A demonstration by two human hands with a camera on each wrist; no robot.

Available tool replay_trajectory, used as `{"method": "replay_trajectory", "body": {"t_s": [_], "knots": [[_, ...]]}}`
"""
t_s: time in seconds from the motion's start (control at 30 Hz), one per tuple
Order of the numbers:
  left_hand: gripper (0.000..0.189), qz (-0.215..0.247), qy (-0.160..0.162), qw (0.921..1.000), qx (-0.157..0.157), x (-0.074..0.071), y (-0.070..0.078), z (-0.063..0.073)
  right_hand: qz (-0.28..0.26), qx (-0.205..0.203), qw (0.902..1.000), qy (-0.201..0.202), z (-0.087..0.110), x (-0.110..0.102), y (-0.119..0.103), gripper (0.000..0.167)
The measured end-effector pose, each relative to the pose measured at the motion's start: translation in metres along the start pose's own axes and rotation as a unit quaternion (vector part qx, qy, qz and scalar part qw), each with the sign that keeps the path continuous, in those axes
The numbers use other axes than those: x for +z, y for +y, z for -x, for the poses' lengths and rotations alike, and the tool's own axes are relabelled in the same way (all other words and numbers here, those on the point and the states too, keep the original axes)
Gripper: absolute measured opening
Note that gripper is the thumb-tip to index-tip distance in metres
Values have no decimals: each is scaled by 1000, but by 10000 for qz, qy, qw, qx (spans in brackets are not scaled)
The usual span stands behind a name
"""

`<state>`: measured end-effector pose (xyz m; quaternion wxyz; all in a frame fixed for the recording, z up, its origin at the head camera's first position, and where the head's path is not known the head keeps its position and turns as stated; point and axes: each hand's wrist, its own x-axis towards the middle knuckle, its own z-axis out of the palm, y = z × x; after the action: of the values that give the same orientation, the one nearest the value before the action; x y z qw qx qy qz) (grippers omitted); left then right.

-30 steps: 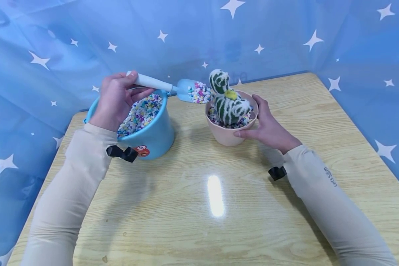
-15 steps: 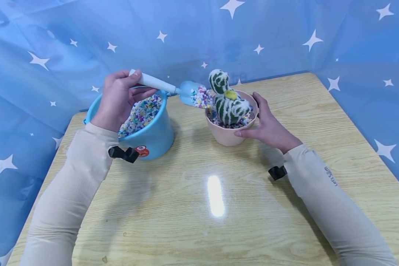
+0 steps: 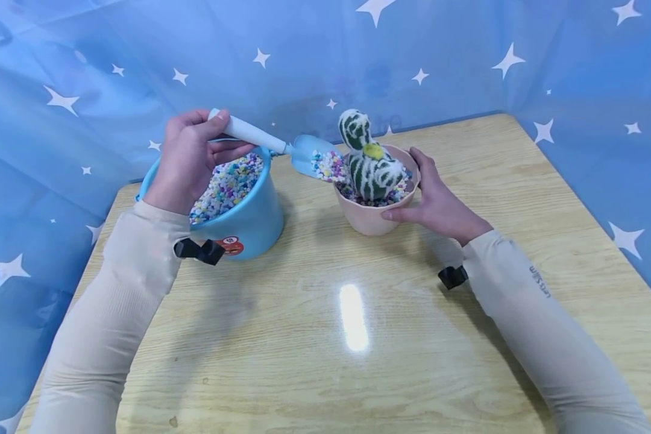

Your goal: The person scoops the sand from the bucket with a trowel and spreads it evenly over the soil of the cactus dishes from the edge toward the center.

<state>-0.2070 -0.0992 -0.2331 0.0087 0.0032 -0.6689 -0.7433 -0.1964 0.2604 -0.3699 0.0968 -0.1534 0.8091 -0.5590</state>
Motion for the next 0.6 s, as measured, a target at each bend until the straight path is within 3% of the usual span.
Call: {"method": "replay_trajectory", "body": {"t_s": [0.6], "knots": [[23, -292, -35, 9996, 40, 15, 6, 1, 87, 58, 9999, -15, 1, 0, -2, 119]]}}
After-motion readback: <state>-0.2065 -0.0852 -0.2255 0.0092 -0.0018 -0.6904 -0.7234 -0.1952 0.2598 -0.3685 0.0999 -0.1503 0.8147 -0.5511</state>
